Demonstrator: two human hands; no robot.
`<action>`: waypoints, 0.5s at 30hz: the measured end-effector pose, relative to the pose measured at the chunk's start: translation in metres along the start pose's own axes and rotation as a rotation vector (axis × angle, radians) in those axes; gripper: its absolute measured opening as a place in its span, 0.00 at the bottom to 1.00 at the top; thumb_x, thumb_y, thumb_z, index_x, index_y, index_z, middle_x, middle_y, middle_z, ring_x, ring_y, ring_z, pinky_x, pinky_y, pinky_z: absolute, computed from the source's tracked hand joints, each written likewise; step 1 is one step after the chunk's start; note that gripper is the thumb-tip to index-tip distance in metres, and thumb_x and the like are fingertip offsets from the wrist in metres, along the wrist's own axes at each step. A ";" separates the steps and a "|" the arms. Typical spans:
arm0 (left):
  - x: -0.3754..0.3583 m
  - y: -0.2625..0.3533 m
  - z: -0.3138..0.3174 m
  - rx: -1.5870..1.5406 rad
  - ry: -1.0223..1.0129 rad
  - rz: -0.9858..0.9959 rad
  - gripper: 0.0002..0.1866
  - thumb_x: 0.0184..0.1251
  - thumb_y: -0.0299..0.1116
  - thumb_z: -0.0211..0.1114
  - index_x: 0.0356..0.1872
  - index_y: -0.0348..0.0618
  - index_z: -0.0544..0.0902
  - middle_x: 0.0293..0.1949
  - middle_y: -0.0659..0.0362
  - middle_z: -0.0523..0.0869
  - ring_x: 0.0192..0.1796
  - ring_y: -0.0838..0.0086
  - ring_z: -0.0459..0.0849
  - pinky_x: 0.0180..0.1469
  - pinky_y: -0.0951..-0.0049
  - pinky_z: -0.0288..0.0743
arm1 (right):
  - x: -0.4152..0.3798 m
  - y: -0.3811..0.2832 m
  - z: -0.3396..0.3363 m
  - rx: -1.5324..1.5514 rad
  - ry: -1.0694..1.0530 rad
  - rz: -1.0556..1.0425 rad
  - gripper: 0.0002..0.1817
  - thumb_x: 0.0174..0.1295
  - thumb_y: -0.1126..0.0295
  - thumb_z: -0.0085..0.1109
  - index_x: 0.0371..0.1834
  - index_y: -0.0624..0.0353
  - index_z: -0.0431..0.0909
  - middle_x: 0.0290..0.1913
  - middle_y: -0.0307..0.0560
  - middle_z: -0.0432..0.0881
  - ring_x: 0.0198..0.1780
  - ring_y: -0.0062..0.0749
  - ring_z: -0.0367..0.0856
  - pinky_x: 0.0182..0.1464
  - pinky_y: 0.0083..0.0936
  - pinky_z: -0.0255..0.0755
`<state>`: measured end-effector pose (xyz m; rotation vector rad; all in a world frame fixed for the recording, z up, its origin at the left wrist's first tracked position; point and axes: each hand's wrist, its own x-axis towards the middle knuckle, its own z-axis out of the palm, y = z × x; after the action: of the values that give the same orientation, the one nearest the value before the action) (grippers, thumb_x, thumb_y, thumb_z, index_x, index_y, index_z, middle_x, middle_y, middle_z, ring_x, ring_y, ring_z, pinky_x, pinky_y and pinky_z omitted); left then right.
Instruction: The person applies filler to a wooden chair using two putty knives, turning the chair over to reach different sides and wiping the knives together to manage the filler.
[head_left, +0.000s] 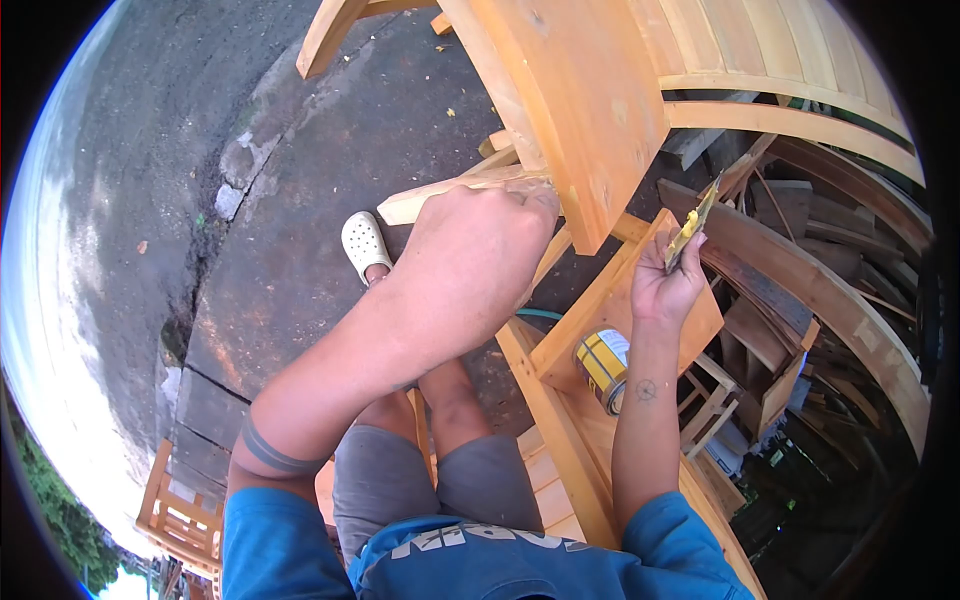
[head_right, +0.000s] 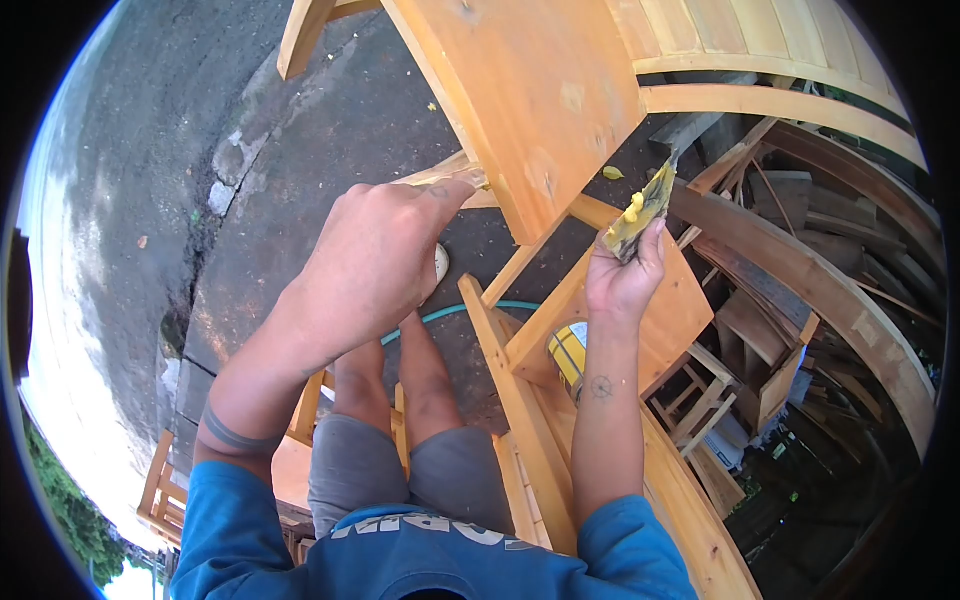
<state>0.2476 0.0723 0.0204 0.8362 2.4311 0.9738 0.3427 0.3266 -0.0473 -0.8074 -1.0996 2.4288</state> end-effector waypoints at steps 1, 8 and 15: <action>-0.002 0.004 0.002 0.009 -0.032 0.002 0.19 0.40 0.18 0.58 0.41 0.32 0.78 0.20 0.46 0.80 0.29 0.55 0.83 0.32 0.60 0.77 | -0.001 0.001 0.001 -0.014 0.029 -0.004 0.14 0.71 0.63 0.45 0.52 0.59 0.70 0.40 0.39 0.80 0.35 0.24 0.79 0.34 0.19 0.74; -0.026 0.026 0.039 -0.128 -0.178 0.188 0.08 0.47 0.22 0.61 0.30 0.31 0.77 0.25 0.47 0.84 0.30 0.59 0.87 0.29 0.66 0.80 | -0.009 0.010 0.032 -0.049 0.249 -0.027 0.10 0.71 0.65 0.44 0.43 0.60 0.69 0.24 0.37 0.65 0.24 0.19 0.60 0.25 0.16 0.55; -0.098 -0.051 0.044 -0.886 0.049 -0.507 0.12 0.60 0.18 0.57 0.45 0.32 0.80 0.34 0.53 0.85 0.38 0.72 0.83 0.45 0.75 0.75 | -0.002 -0.011 0.027 -0.002 0.031 -0.012 0.11 0.71 0.65 0.45 0.44 0.63 0.70 0.26 0.38 0.67 0.23 0.19 0.59 0.23 0.15 0.54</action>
<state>0.3257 0.0004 -0.0334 -0.1063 1.7689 1.6248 0.3281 0.3173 -0.0240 -0.8338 -1.0925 2.3982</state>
